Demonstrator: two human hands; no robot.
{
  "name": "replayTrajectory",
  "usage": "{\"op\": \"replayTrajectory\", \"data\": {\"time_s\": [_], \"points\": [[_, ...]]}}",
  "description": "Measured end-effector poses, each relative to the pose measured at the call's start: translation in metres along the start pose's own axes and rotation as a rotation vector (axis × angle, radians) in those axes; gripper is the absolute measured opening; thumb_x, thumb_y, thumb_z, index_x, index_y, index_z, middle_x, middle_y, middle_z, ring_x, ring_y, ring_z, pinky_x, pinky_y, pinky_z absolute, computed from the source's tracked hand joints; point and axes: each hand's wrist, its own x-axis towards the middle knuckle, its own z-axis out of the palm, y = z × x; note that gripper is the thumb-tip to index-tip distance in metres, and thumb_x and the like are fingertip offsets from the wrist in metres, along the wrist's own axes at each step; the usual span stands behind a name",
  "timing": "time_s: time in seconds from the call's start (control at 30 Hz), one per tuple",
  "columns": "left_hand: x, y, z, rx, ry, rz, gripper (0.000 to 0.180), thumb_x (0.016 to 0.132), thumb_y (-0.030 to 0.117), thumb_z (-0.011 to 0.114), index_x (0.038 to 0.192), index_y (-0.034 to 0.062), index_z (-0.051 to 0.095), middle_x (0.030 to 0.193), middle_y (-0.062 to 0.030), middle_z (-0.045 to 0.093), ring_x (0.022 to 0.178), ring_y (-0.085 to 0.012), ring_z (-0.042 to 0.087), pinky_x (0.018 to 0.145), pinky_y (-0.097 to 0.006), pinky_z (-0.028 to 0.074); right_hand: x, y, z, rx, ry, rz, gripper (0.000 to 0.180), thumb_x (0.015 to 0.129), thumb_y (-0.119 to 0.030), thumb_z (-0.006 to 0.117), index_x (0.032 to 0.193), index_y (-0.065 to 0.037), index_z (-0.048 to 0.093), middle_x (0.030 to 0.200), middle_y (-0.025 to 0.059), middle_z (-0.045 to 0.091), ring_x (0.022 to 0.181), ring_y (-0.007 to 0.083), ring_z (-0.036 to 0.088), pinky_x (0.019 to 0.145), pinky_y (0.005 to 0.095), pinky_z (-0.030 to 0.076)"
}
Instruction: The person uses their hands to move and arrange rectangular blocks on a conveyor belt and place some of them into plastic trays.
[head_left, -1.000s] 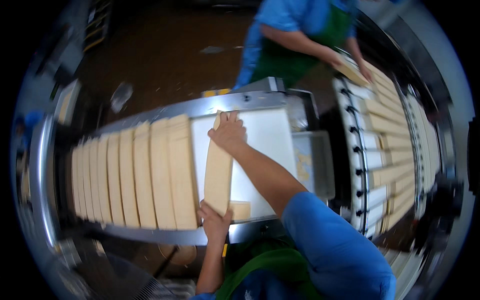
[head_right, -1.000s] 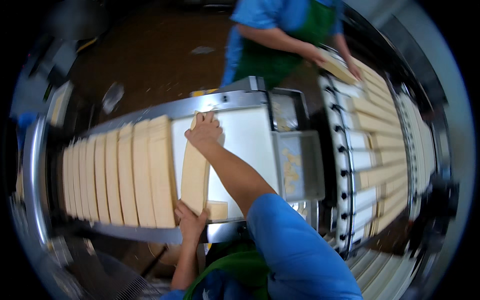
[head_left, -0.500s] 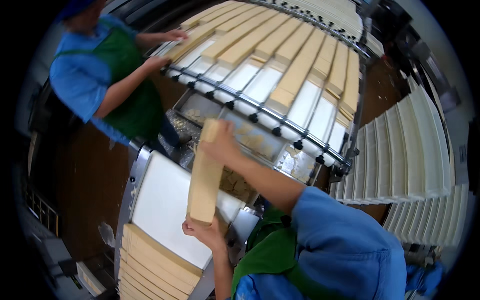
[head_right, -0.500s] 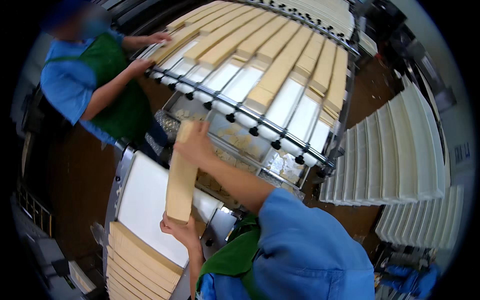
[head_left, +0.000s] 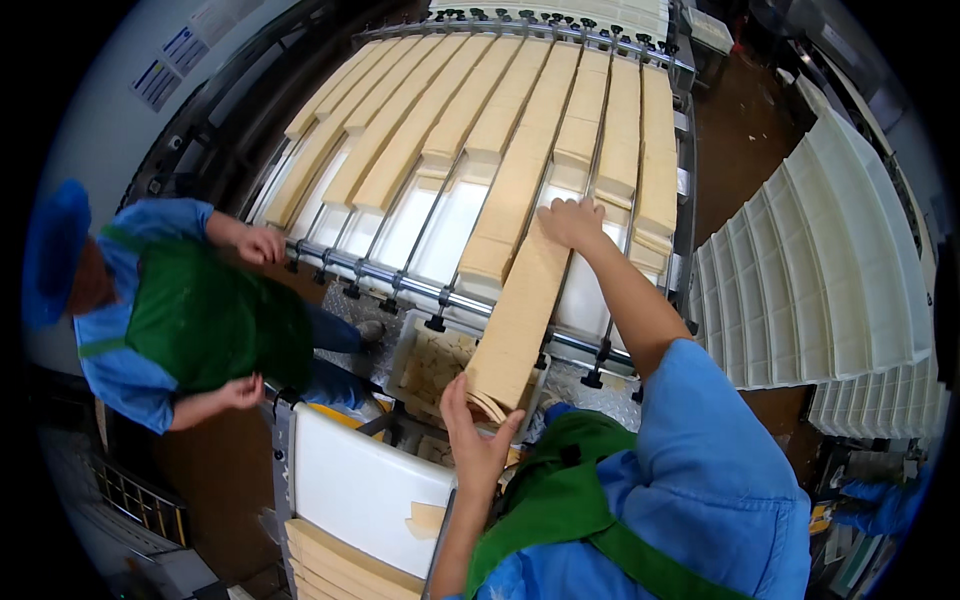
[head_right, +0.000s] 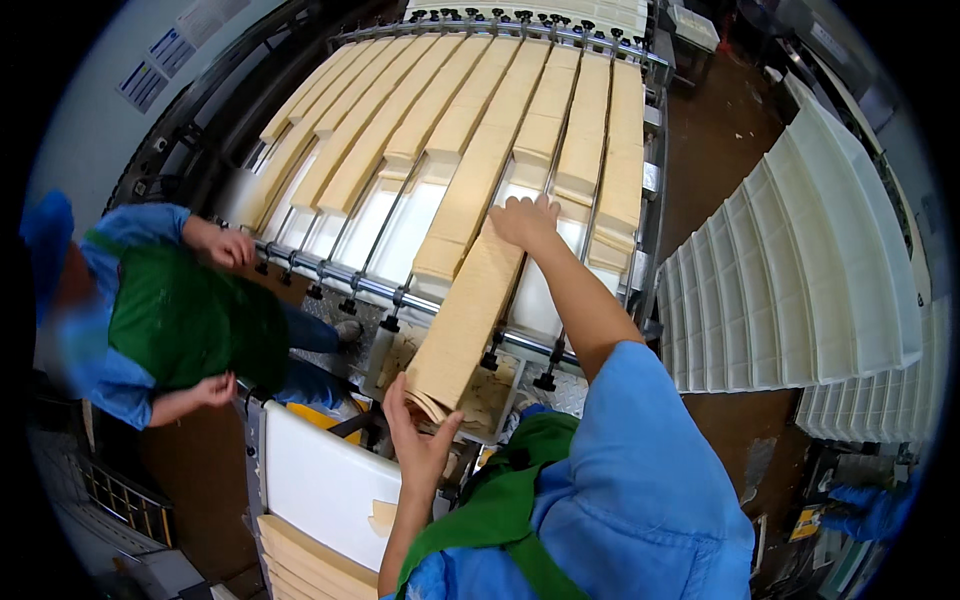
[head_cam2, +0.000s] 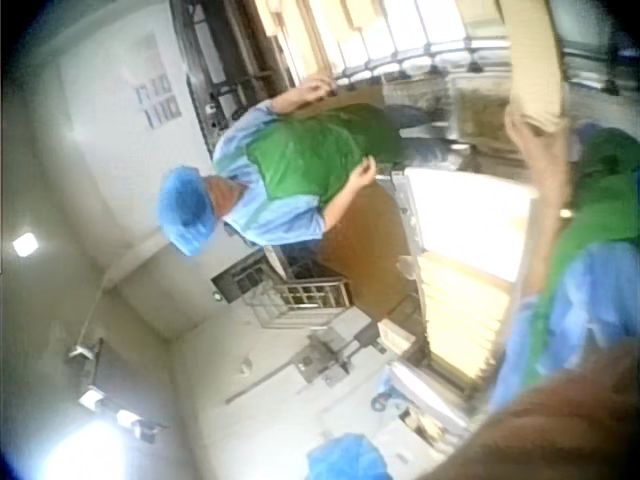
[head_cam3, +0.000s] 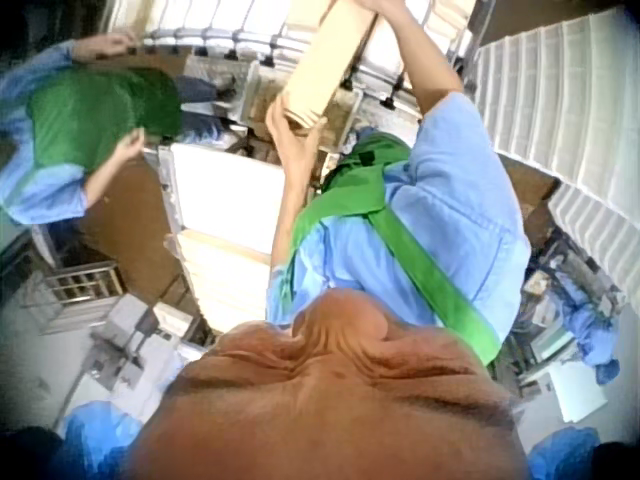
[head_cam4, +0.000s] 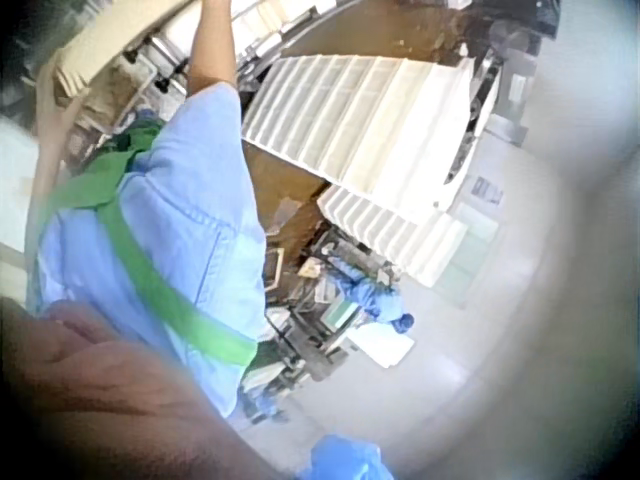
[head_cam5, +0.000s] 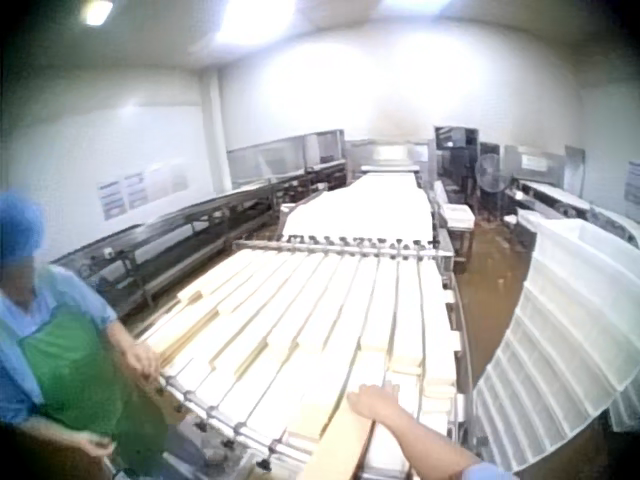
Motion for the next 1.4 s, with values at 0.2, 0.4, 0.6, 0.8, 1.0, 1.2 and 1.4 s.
{"op": "replayTrajectory", "data": {"time_s": [0.2,0.4,0.6,0.8,1.0,1.2,1.4], "points": [[0.024,0.002,0.033,-0.133,-0.024,-0.022,0.068,0.079,0.006,0.071,0.137,0.0009,0.037,0.136,-0.0209,0.034,0.115,-0.0308,0.049,0.089,-0.035,0.047,0.053,0.005,-0.005,-0.069,0.019,-0.078,0.060,0.089,-0.041,0.031,0.124,0.000,0.056,0.129,0.0218,0.054,0.123,0.0364,0.042,0.104,0.0469,0.023],[0.044,0.004,0.044,-0.005,-0.008,-0.031,0.061,0.080,0.006,0.064,0.135,0.0002,0.039,0.134,-0.0221,0.035,0.116,-0.0347,0.047,0.092,-0.039,0.044,0.068,0.009,-0.005,-0.026,0.022,-0.047,0.051,0.091,-0.034,0.035,0.125,-0.001,0.055,0.141,0.0220,0.041,0.132,0.0409,0.033,0.107,0.0526,0.022],[0.080,-0.005,0.082,-0.033,-0.117,0.016,0.053,0.088,0.009,0.057,0.136,-0.0015,0.037,0.134,-0.0255,0.035,0.126,-0.0380,0.037,0.105,-0.040,0.031,0.049,0.005,0.008,-0.113,0.422,-0.186,0.047,0.090,-0.034,0.047,0.124,-0.002,0.055,0.146,0.0222,0.034,0.136,0.0395,0.027,0.107,0.0597,0.020],[0.087,-0.008,0.102,-0.091,-0.139,-0.058,0.055,0.088,0.005,0.052,0.139,-0.0006,0.031,0.144,-0.0275,0.026,0.132,-0.0392,0.032,0.107,-0.038,0.030,-0.050,-0.014,0.029,0.257,0.246,-0.676,0.033,0.078,-0.024,0.062,0.107,-0.007,0.061,0.131,0.0178,0.048,0.123,0.0355,0.041,0.091,0.0558,0.030],[0.034,-0.050,0.063,-0.295,0.186,-0.182,0.064,0.079,-0.005,0.047,0.140,-0.0026,0.029,0.137,-0.0218,0.037,0.129,-0.0319,0.038,0.109,-0.039,0.028,-0.118,0.000,0.051,-0.024,0.174,-1.134,0.018,0.077,-0.023,0.061,0.092,-0.018,0.068,0.148,0.0045,0.036,0.135,0.0307,0.033,0.096,0.0557,0.030],[-0.024,-0.070,0.018,-0.125,0.323,-0.388,0.070,0.080,-0.003,0.052,0.144,0.0038,0.024,0.142,-0.0125,0.025,0.122,-0.0271,0.039,0.099,-0.037,0.037,-0.107,0.005,0.062,-0.006,0.232,-0.874,0.022,0.080,-0.018,0.059,0.096,-0.017,0.074,0.146,0.0109,0.034,0.132,0.0336,0.033,0.106,0.0561,0.022],[-0.079,-0.049,-0.027,-0.496,0.571,-0.455,0.017,0.087,0.009,0.057,0.103,0.0050,0.052,0.093,-0.0116,0.054,0.089,-0.0235,0.054,0.079,-0.037,0.043,-0.138,-0.033,0.076,0.179,0.404,-0.924,0.018,0.074,-0.016,0.066,0.091,-0.010,0.069,0.128,0.0122,0.052,0.127,0.0310,0.040,0.101,0.0528,0.026]]}}
